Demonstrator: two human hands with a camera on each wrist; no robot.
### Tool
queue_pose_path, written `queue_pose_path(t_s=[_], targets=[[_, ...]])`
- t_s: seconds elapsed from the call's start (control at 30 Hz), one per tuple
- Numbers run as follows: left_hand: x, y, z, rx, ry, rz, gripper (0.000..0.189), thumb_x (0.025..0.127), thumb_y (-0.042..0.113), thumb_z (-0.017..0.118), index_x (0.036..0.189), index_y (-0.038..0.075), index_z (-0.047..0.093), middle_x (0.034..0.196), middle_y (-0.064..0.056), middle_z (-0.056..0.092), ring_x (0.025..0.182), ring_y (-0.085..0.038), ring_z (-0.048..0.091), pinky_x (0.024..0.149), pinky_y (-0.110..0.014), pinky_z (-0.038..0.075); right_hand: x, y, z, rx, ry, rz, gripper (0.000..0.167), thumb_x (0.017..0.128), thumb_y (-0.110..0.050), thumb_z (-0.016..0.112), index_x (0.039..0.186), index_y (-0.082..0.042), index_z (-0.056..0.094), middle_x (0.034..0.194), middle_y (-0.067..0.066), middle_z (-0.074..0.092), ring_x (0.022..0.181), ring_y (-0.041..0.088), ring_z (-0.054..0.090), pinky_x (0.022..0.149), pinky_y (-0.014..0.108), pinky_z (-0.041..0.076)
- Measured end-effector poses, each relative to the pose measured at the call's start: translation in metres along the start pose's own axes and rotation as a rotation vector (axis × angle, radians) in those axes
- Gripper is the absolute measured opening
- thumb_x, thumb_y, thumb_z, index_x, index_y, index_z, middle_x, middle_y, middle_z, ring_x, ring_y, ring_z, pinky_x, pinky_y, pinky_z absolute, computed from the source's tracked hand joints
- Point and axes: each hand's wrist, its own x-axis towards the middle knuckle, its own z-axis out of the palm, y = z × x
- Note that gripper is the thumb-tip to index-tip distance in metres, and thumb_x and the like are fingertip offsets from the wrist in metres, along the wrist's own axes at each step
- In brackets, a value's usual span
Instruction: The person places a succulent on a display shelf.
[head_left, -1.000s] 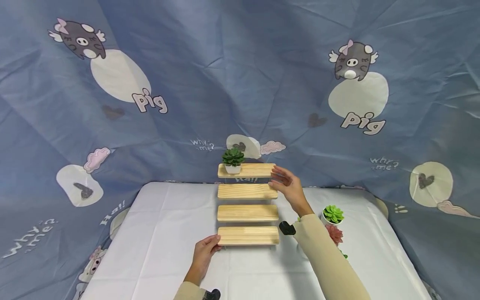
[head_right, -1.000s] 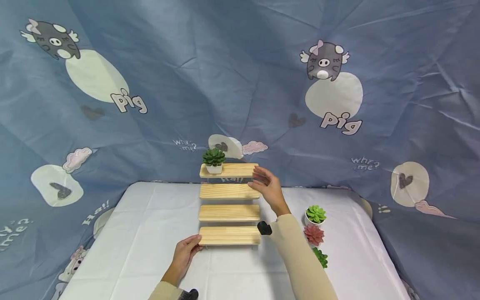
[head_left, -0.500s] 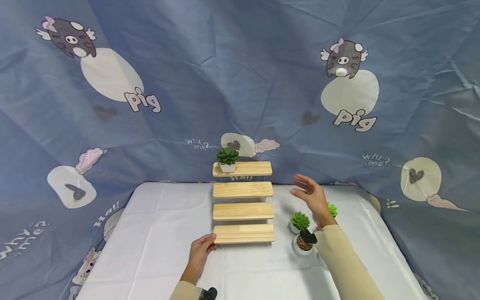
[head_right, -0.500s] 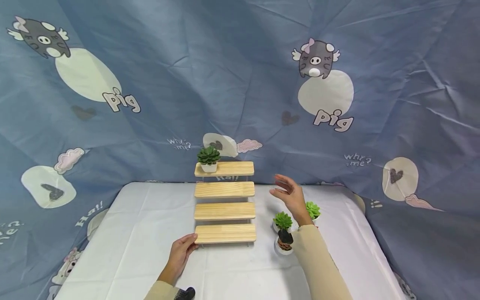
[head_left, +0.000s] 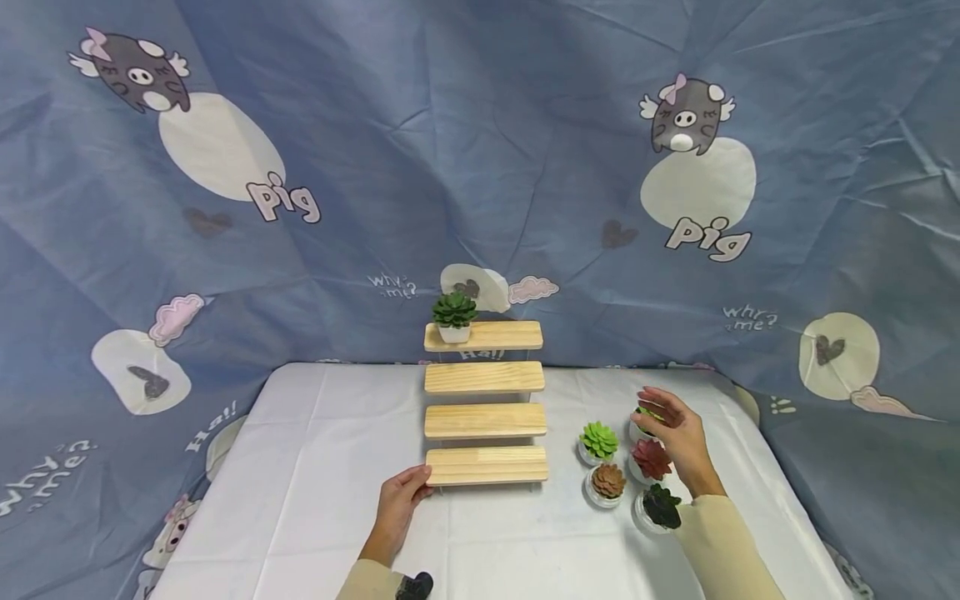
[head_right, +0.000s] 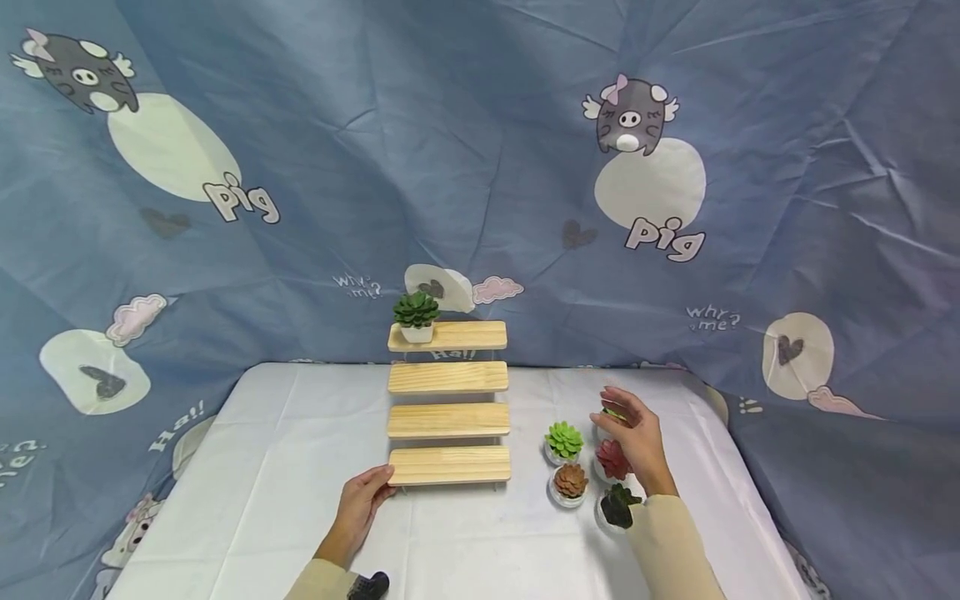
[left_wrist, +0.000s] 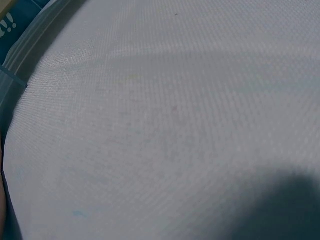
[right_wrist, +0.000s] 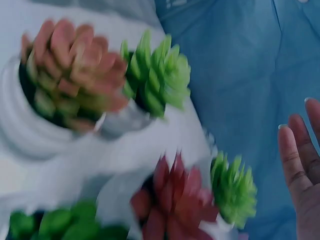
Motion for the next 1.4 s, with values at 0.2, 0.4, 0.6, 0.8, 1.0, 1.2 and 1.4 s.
queue_pose_path(t_s=[0.2,0.4,0.6,0.8,1.0,1.2,1.4], targets=[[-0.002,0.003,-0.001,0.008,0.001,-0.008,0.021,0.092,0.009,0.066,0.103,-0.009,0.067,0.082,0.000,0.067,0.073,-0.008,0.061,0.069,-0.020,0.054,-0.018,0.018,-0.016,0.012,0.052,0.006,0.053,0.086,-0.010,0.073,0.132,0.003,0.050,0.122,0.010,0.060,0.109,0.015,0.057,0.080,0.016,0.051],[-0.002,0.004,-0.002,0.017,-0.002,-0.009,0.022,0.092,0.009,0.066,0.103,-0.010,0.066,0.082,0.000,0.066,0.073,-0.008,0.061,0.069,-0.020,0.054,-0.042,0.032,-0.025,0.070,0.104,0.031,0.053,0.086,-0.002,0.071,0.129,0.012,0.045,0.116,0.001,0.061,0.106,0.012,0.057,0.082,0.015,0.050],[-0.002,0.003,-0.002,0.025,-0.008,-0.007,0.026,0.093,0.010,0.065,0.106,-0.012,0.064,0.084,0.001,0.066,0.074,-0.007,0.061,0.069,-0.020,0.054,-0.061,0.058,-0.030,0.073,0.174,0.086,0.046,0.084,-0.003,0.073,0.125,-0.001,0.052,0.114,-0.005,0.057,0.103,0.006,0.057,0.081,0.014,0.051],[-0.002,0.003,0.000,0.029,-0.015,-0.013,0.029,0.092,0.012,0.066,0.108,-0.013,0.063,0.085,0.000,0.066,0.075,-0.008,0.061,0.070,-0.021,0.054,-0.078,0.072,-0.030,0.047,0.219,0.189,0.055,0.083,-0.004,0.074,0.128,-0.002,0.043,0.117,-0.002,0.048,0.101,0.002,0.052,0.080,0.012,0.048],[-0.002,0.003,0.001,0.030,-0.013,-0.003,0.032,0.092,0.011,0.066,0.109,-0.015,0.062,0.084,-0.001,0.066,0.074,-0.008,0.061,0.069,-0.021,0.054,-0.091,0.070,-0.023,-0.004,0.201,0.335,0.060,0.082,-0.004,0.075,0.129,-0.005,0.037,0.114,-0.009,0.046,0.099,-0.002,0.049,0.081,0.010,0.041],[-0.002,0.003,0.001,0.028,-0.007,-0.007,0.029,0.092,0.011,0.066,0.108,-0.013,0.063,0.083,0.000,0.065,0.073,-0.008,0.060,0.069,-0.020,0.054,-0.096,0.075,-0.019,-0.094,0.117,0.424,0.077,0.079,-0.009,0.078,0.139,-0.003,0.031,0.118,-0.011,0.043,0.100,-0.007,0.042,0.087,0.012,0.033],[-0.001,0.002,-0.001,0.021,-0.017,-0.014,0.026,0.093,0.011,0.065,0.106,-0.012,0.065,0.083,0.001,0.065,0.073,-0.007,0.060,0.069,-0.020,0.054,-0.098,0.079,-0.015,-0.202,0.058,0.520,0.088,0.077,-0.015,0.082,0.143,-0.002,0.026,0.138,0.009,0.037,0.110,0.001,0.041,0.091,0.016,0.037]])
